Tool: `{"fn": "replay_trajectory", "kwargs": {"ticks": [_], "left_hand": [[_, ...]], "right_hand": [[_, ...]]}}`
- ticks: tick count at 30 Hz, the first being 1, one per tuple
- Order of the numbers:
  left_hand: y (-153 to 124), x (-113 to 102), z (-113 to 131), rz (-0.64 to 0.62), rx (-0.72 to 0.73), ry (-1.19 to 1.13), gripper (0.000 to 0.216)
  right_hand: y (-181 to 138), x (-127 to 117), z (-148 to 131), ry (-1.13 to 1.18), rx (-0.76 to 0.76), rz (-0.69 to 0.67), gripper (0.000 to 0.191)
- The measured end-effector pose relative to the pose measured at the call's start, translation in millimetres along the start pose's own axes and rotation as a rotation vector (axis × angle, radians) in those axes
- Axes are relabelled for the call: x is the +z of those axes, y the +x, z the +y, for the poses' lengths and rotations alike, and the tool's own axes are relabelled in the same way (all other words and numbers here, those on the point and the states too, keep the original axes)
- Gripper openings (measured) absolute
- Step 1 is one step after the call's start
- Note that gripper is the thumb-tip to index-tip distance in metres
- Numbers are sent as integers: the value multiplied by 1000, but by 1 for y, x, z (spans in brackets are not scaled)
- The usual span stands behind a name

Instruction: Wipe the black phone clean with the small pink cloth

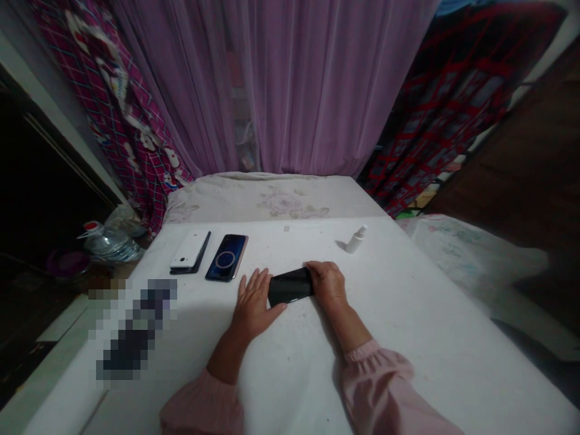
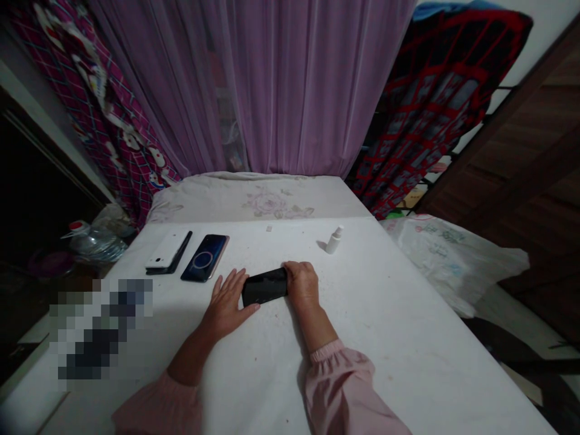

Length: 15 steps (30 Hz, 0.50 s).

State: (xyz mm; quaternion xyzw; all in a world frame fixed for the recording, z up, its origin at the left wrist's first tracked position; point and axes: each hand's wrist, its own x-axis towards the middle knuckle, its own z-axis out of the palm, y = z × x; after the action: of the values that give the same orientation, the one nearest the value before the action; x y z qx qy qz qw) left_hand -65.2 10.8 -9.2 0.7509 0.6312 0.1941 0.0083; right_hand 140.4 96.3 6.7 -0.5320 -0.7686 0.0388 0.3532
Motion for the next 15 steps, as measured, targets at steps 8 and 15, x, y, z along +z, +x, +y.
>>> {"fn": "replay_trajectory", "kwargs": {"ticks": [8, 15], "left_hand": [[-1, 3, -1, 38, 9, 12, 66], [-2, 4, -2, 65, 29, 6, 65]], "right_hand": [[-24, 8, -51, 126, -199, -110, 28], [-38, -13, -19, 145, -206, -64, 33]]}}
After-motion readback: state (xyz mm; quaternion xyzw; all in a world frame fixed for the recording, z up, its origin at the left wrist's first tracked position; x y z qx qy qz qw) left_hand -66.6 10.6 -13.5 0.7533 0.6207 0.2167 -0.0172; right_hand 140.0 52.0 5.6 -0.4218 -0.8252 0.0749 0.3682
